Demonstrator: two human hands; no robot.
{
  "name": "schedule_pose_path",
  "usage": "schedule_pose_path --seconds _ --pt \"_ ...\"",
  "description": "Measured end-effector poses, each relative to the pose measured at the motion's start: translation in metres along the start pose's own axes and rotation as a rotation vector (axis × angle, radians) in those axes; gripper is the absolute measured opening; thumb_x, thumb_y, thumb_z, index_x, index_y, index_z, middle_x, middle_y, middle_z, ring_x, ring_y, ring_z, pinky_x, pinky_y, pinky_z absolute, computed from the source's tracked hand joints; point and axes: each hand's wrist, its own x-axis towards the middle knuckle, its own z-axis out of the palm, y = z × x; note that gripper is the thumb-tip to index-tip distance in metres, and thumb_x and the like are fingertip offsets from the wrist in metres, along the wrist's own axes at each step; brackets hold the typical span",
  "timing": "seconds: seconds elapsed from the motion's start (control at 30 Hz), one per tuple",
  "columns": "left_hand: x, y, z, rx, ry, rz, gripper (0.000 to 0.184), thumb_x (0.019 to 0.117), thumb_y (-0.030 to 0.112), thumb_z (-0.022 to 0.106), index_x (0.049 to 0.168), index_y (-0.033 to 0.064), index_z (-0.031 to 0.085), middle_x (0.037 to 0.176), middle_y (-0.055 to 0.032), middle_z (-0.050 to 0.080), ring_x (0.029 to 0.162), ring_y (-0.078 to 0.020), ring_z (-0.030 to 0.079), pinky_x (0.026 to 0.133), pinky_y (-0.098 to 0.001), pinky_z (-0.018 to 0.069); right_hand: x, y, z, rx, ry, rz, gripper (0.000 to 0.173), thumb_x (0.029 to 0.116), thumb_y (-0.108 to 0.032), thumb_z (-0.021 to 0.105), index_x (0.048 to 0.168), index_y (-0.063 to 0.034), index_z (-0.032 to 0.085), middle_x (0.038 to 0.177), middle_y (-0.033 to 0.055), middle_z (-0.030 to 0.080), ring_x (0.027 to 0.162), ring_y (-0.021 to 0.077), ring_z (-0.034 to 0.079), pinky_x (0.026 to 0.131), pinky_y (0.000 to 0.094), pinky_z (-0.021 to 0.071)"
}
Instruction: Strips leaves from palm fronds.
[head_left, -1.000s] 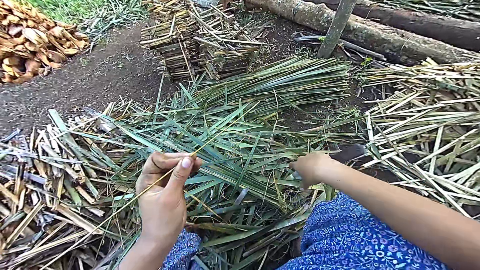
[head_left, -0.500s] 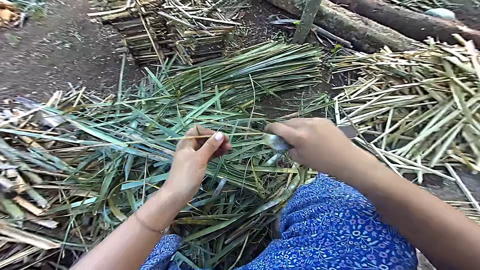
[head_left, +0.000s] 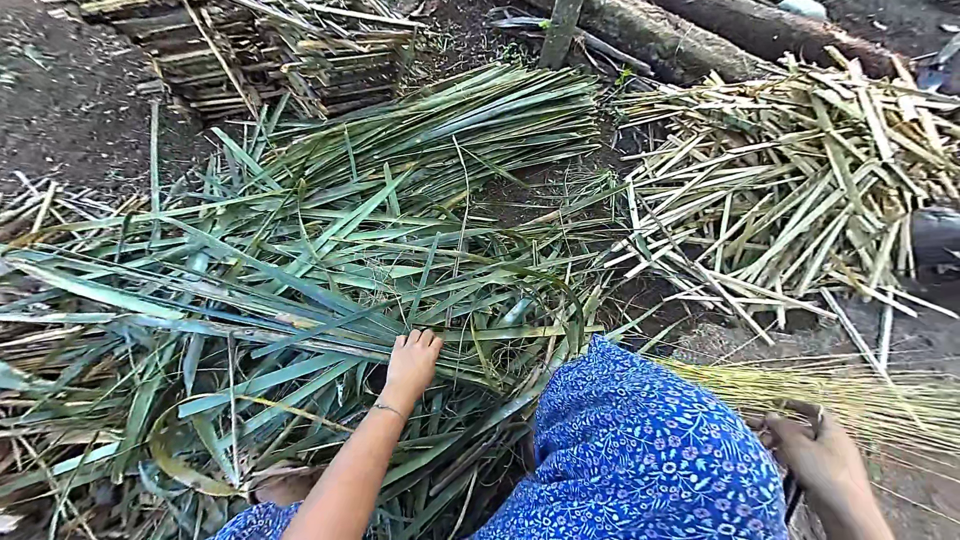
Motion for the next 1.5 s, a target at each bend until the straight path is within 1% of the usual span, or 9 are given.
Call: schedule_pose_path --seconds 0.17,0.3,0.4,0.6,0.87,1.17,1.33,1.4,1.5 --pt "-0.002 -0.004 0.002 0.075 0.012 0.08 0.031 0.1056 0.008 0.047 0.132 0.0016 0.062 0.137 -0.0219 0.06 0.132 -0.0405 0.053 0.109 -0.0577 0.0389 0.009 0.045 0.017 0.005 0.116 0.276 0.047 0.1058 -0.012 0.05 0.149 -0.0009 0.036 0.097 0.0102 0.058 0.056 0.0047 0.05 0.053 0.0234 0.0434" --pt "-0.005 -0.006 0.007 0.073 0.046 0.085 0.032 0.1043 0.004 0.046 0.133 0.0008 0.06 0.137 -0.0222 0.059 0.132 -0.041 0.053 0.105 -0.0576 0.0428 0.036 0.049 0.037 -0.163 0.04 0.329 0.066 0.1043 -0.017 0.056 0.159 0.0017 0.024 0.148 0.0333 0.044 0.125 0.0403 0.056 0.105 0.0537 0.0431" --pt "-0.007 -0.002 0.005 0.081 0.004 0.079 0.034 0.1017 -0.004 0.044 0.132 0.0006 0.06 0.137 -0.0218 0.058 0.131 -0.0408 0.053 0.104 -0.0571 0.0435 0.088 0.069 0.065 -0.101 -0.001 0.051 0.059 0.0999 -0.021 0.062 0.152 -0.0023 0.04 0.122 0.025 0.063 0.091 0.0309 0.065 0.079 0.0494 0.0531" --pt "-0.008 -0.002 0.0 0.086 0.02 0.082 0.035 0.098 -0.007 0.047 0.129 0.0 0.061 0.133 -0.0207 0.061 0.131 -0.0395 0.053 0.104 -0.057 0.0413 0.058 -0.134 0.097 -0.146 -0.516 -0.292 0.04 0.1067 -0.019 0.049 0.144 -0.005 0.049 0.101 0.0102 0.062 0.062 0.0073 0.047 0.057 0.0276 0.0416" --pt "-0.021 -0.008 -0.039 -0.1 0.412 0.232 0.028 0.1046 0.011 0.049 0.121 0.0066 0.072 0.117 -0.0178 0.071 0.115 -0.0366 0.066 0.106 -0.0584 0.0419 -0.051 -0.293 0.164 -0.672 -0.977 -1.077 0.026 0.1001 -0.026 0.066 0.122 -0.0127 0.071 0.09 0.007 0.069 0.08 0.0202 0.065 0.075 0.0458 0.0545" --pt "-0.046 0.003 -0.093 -0.123 0.555 0.255 0.027 0.096 0.005 0.058 0.114 0.0113 0.076 0.11 -0.0107 0.073 0.108 -0.0303 0.067 0.101 -0.0581 0.0416 -0.106 -0.305 0.228 -1.044 -0.935 -1.145 0.029 0.0982 -0.011 0.062 0.126 -0.0033 0.064 0.117 0.0218 0.066 0.109 0.042 0.065 0.089 0.0613 0.051" --pt "-0.054 -0.02 -0.098 -0.156 0.713 0.23 0.022 0.0967 0.008 0.058 0.108 0.0116 0.077 0.102 -0.0087 0.072 0.101 -0.0296 0.067 0.096 -0.0615 0.0408 -0.085 -0.303 0.216 -0.601 -0.968 -1.121 0.064 0.0958 -0.036 0.072 0.148 -0.0144 0.044 0.088 0.0118 0.066 0.073 0.0268 0.065 0.071 0.0494 0.0547" --pt "-0.057 -0.026 -0.101 -0.191 0.775 0.215 0.024 0.0966 0.008 0.058 0.109 0.0126 0.077 0.1 -0.009 0.072 0.1 -0.0304 0.067 0.096 -0.064 0.0402 -0.08 -0.307 0.208 -0.494 -0.952 -1.133 0.058 0.0959 -0.032 0.073 0.144 -0.0116 0.047 0.09 0.0061 0.068 0.068 0.0165 0.062 0.066 0.039 0.0539" --pt "-0.064 -0.03 -0.107 -0.187 0.848 0.208 0.025 0.0964 0.008 0.057 0.108 0.0137 0.078 0.099 -0.0081 0.072 0.098 -0.0306 0.067 0.093 -0.0642 0.0396 -0.082 -0.309 0.201 -0.531 -0.845 -1.241 0.024 0.0958 -0.012 0.069 0.118 -0.0018 0.067 0.091 0.0131 0.07 0.079 0.0263 0.068 0.076 0.0489 0.0558"
